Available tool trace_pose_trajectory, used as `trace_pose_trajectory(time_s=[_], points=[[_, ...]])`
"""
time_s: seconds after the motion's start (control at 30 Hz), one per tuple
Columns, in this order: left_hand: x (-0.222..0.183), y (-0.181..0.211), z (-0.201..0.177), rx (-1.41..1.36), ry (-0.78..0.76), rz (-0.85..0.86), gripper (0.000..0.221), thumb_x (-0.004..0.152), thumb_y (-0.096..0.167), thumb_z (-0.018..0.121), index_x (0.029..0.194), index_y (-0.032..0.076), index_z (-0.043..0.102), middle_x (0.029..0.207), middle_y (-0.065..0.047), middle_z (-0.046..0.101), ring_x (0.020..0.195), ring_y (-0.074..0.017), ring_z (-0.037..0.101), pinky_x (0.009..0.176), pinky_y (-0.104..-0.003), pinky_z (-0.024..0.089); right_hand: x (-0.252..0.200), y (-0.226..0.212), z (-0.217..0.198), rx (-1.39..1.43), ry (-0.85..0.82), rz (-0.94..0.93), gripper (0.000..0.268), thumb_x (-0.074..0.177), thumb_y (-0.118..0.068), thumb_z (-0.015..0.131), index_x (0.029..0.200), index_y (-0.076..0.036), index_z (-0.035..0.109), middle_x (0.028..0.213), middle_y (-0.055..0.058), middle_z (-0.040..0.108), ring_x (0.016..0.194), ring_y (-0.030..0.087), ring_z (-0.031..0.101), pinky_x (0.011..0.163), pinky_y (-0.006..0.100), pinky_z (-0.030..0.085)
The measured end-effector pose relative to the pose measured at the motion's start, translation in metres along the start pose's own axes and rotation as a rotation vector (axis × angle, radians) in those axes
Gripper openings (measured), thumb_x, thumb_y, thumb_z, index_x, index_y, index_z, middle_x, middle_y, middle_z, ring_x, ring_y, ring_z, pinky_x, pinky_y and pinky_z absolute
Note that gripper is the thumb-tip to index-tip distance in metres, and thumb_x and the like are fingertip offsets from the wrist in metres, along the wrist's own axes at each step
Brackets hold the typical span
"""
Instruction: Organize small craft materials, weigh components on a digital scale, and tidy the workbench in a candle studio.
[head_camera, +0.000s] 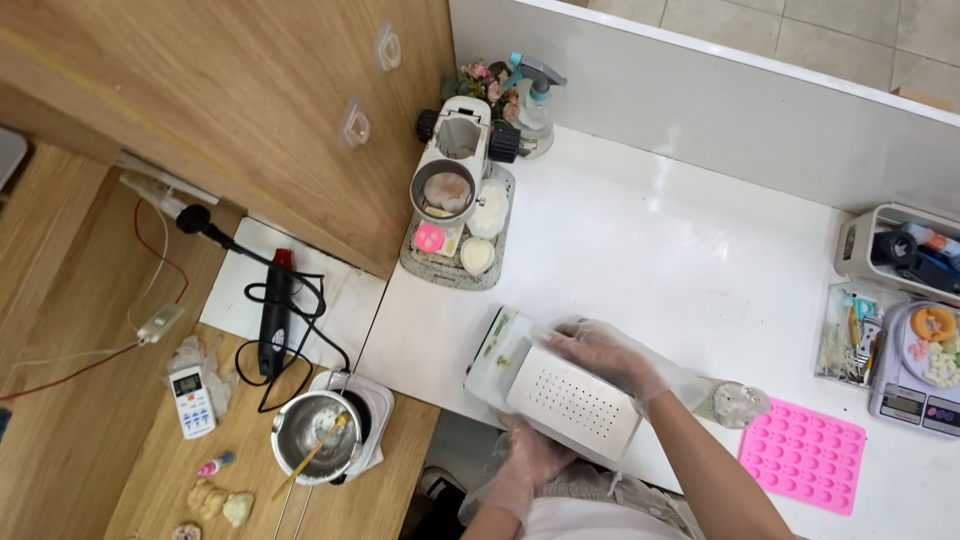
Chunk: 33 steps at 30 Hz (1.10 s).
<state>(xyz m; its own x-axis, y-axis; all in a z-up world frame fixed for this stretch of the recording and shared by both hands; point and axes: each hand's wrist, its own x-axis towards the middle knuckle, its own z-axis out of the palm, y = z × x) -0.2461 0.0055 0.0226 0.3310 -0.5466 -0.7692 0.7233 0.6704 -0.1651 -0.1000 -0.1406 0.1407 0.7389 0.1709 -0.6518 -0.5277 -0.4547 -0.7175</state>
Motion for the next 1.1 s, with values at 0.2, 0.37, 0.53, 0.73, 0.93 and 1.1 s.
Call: trace_pose_trajectory(time_s=[0.2,0.37,0.53,0.73,0.93,1.1], points=[[-0.018,-0.007,-0.003,-0.060,-0.072,0.045,0.129,0.067,0.103,0.001,0.161,0.020,0.029,0.164,-0.013,0.036,0.148,-0.0354,0.035,0.116,-0.057,0.028,-0.002,-0.014,0.007,-0.191,-0.207,0.004,0.070,0.087,-0.063,0.058,0.121,-0.004,0.073,0.117,0.013,0.077,0.108,0.023,0.068,0.096,0.038,0.054],[-0.023,-0.008,0.008,-0.113,-0.048,0.053,0.130,0.070,0.102,0.007,0.161,0.012,0.031,0.161,-0.018,0.039,0.146,-0.0373,0.039,0.117,-0.056,0.036,0.010,-0.002,0.004,-0.219,-0.201,0.074,0.067,0.088,-0.064,0.057,0.127,-0.011,0.070,0.119,0.009,0.076,0.111,0.019,0.067,0.098,0.036,0.051],[-0.022,-0.008,0.007,-0.158,-0.046,0.054,0.135,0.067,0.104,0.007,0.159,0.007,0.027,0.161,-0.022,0.032,0.143,-0.0394,0.038,0.115,-0.056,0.035,0.014,-0.012,0.002,-0.464,-0.214,-0.022,0.062,0.093,-0.061,0.053,0.137,-0.018,0.062,0.128,0.007,0.072,0.116,0.020,0.065,0.104,0.037,0.049],[-0.076,0.018,0.019,0.067,0.436,0.184,0.096,0.092,0.074,0.039,0.154,0.002,0.034,0.150,-0.027,0.045,0.133,-0.0413,0.052,0.108,-0.052,0.045,0.064,-0.023,-0.004,-1.060,-0.161,-0.058,0.070,0.099,-0.063,0.039,0.148,-0.015,0.052,0.132,0.022,0.062,0.119,0.031,0.063,0.108,0.046,0.049],[-0.180,0.102,0.097,0.628,0.571,1.071,0.055,0.098,0.035,0.056,0.147,0.009,0.050,0.135,-0.014,0.062,0.113,-0.0213,0.066,0.094,-0.035,0.055,0.020,-0.159,-0.015,0.217,0.037,-0.258,0.095,0.093,-0.073,0.045,0.143,0.008,0.046,0.127,0.022,0.064,0.110,0.022,0.068,0.099,0.040,0.058],[-0.152,0.230,0.176,1.263,0.401,1.302,0.070,0.098,0.041,0.057,0.157,0.009,0.034,0.132,-0.024,0.062,0.113,-0.0354,0.065,0.093,-0.044,0.053,0.081,-0.175,0.005,0.372,-0.028,-0.305,0.091,0.088,-0.067,0.059,0.136,0.009,0.050,0.117,0.021,0.065,0.081,0.021,0.068,0.082,0.037,0.061]])
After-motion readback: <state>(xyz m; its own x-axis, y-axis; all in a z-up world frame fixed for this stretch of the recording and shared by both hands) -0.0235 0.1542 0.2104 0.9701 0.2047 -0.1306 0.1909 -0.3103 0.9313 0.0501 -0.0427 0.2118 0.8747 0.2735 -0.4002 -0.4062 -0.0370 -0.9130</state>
